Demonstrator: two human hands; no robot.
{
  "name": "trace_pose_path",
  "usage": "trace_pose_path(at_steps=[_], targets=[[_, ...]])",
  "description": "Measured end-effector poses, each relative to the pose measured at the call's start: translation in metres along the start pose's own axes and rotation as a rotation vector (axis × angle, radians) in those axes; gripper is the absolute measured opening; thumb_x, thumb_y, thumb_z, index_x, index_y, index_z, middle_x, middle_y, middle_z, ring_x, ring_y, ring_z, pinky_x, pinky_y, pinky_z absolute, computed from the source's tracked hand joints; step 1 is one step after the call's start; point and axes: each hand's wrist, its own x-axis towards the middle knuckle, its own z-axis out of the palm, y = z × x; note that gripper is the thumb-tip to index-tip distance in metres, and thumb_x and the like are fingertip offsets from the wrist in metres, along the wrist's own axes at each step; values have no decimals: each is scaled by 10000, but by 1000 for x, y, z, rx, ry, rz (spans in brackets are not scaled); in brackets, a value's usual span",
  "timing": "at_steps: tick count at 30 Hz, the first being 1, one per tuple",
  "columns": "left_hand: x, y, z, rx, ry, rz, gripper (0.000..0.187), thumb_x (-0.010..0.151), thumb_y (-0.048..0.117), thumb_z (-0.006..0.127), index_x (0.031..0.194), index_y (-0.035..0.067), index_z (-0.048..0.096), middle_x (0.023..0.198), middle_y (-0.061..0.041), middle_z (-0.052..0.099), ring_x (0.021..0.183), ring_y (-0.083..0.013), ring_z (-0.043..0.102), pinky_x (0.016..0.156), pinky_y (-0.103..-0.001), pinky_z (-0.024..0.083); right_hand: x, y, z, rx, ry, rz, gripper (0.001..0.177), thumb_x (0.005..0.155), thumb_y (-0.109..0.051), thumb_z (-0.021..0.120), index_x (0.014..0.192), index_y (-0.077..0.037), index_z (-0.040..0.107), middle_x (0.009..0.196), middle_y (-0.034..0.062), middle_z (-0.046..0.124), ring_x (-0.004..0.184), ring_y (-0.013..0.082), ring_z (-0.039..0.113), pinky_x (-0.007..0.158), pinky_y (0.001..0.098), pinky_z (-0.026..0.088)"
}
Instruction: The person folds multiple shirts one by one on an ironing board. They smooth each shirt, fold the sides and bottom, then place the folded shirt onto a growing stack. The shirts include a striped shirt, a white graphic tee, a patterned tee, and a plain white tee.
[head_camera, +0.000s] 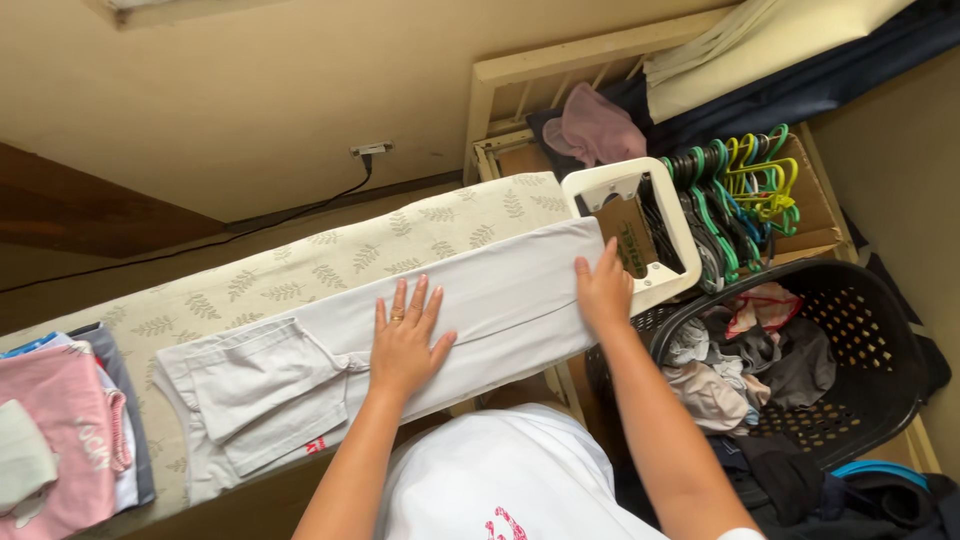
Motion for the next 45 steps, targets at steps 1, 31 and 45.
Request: trace_pose_path(at_steps=[1,31,45], targets=[[3,-2,-2,7,8,-9,706,932,529,565,1537,186,447,1660,-66,304,1540,-344,209,1221,-592,127,8,11,-6,27,-75,32,704,1008,-480,561,1408,89,457,1278,297,604,1152,435,569,1023,516,405],[62,96,28,-2358,-316,-543,507,903,70,595,1399,-15,528,1246,-161,688,1138,-290,679,1001,-439,580,-48,-91,-106,622,-1723,-716,373,1054,-207,564,1378,-24,590,1287,130,685,1185,221,666,1030,361,542],[93,234,-46,-1913,-18,-70,803,893,3,494,1651,45,231,1674,-143,323,1569,-259,260,1263,-317,190,-90,-158,65,781,-485,-458,772,1068,-195,480,1643,-8,-1,1745,190,16,1614,297,40,1285,385,64]])
